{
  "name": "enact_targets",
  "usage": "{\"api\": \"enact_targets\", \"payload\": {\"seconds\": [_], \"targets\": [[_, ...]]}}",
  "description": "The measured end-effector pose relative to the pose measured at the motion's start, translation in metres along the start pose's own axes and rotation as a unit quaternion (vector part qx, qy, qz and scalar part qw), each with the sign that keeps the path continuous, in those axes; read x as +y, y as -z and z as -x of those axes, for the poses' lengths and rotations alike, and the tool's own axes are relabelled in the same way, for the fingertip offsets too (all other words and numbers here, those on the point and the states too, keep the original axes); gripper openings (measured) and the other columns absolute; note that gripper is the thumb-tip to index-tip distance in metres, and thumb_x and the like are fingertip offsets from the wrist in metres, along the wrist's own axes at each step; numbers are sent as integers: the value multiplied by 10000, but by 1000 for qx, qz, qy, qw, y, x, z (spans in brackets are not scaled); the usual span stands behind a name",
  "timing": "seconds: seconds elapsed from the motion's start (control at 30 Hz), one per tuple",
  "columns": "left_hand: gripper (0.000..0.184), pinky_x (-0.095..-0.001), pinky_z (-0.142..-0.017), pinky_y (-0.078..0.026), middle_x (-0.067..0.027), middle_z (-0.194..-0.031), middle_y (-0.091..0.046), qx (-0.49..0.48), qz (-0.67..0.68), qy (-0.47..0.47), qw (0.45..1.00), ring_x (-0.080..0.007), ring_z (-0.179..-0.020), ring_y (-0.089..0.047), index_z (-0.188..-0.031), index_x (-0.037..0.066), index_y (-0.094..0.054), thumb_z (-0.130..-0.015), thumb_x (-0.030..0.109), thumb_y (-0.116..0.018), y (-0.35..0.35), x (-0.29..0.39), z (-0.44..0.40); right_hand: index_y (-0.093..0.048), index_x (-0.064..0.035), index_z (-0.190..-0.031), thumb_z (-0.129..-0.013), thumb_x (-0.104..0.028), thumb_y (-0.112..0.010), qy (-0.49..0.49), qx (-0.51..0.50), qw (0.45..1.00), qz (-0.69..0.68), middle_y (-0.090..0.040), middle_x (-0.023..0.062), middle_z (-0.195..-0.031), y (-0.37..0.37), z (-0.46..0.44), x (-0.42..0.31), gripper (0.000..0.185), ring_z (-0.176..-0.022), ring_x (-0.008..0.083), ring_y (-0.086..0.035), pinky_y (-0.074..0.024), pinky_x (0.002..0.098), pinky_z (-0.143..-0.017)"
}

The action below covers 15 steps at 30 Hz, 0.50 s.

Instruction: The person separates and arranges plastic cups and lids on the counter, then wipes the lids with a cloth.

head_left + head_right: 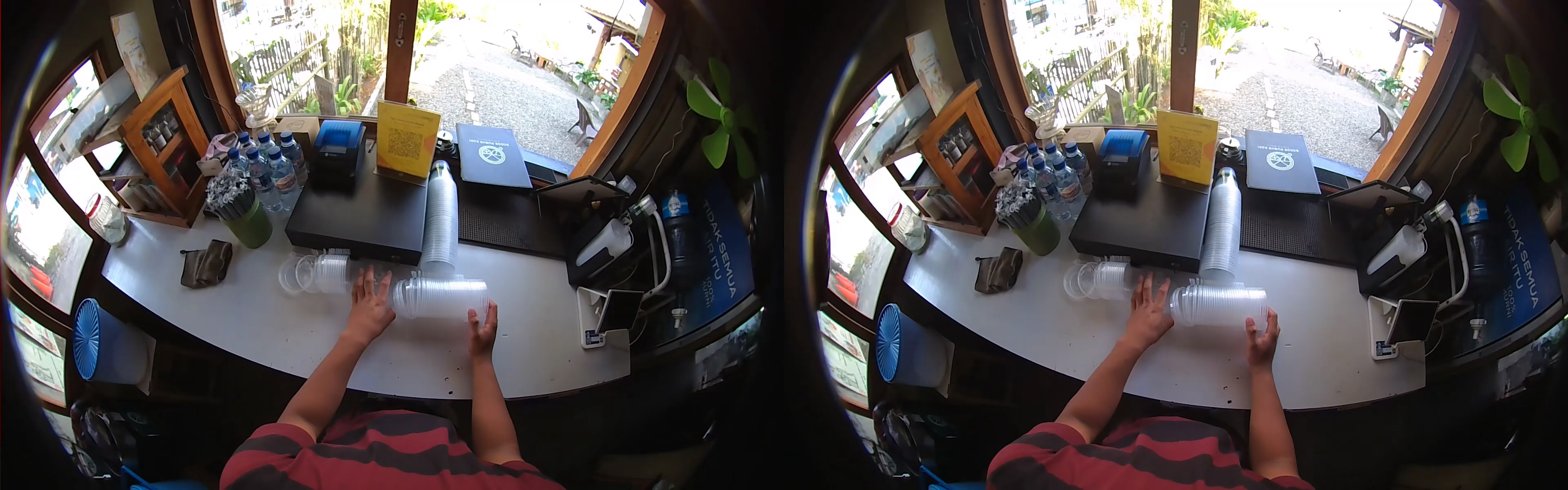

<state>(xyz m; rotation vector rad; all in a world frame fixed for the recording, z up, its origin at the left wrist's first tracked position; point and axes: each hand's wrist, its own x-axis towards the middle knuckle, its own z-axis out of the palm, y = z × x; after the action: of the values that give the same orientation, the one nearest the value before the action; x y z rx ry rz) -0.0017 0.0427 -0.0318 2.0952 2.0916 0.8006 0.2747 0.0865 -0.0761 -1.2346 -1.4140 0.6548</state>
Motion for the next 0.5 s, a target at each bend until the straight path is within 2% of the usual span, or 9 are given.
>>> {"api": "enact_targets", "payload": {"seconds": [0.13,0.23,0.33,0.5], "targets": [[775,-514,-1132,-331,-236,-1452,-378,-52,17,24,998,-441,-1362,-352,-1421,128,-411,-754,216,-797,-8,-10,-11,-553,-21,-1200,-910,-425,-652,-29,-22,999,-17,-630,176,-1087,4,0,-12,508,-1018,329,-577,-443,444,-921],[801,-511,-1123,-334,-231,-1419,-423,-48,37,9,998,-432,-1346,-377,-1394,128,-430,-718,276,-834,-10,-19,-10,-556,-21,-1191,-908,-417,-654,-29,-18,999,-16,-633,171,-1072,3,1,-11,497,-1003,325,-584,-449,438,-907],[798,-505,-1102,-359,-227,-1399,-449,-38,101,22,994,-427,-1308,-425,-1368,105,-440,-695,269,-836,-5,-23,-4,-561,-15,-1171,-907,-408,-656,-8,0,1000,-5,-644,167,-1021,0,-1,-1,483,-949,317,-603,-467,431,-870],[767,-488,-1088,-384,-228,-1375,-460,45,242,-6,969,-440,-1241,-483,-1364,51,-410,-712,244,-764,-11,-22,25,-565,-14,-1157,-906,-411,-654,-10,3,1000,-26,-655,159,-979,0,-2,-17,478,-899,312,-615,-477,429,-843]]}}
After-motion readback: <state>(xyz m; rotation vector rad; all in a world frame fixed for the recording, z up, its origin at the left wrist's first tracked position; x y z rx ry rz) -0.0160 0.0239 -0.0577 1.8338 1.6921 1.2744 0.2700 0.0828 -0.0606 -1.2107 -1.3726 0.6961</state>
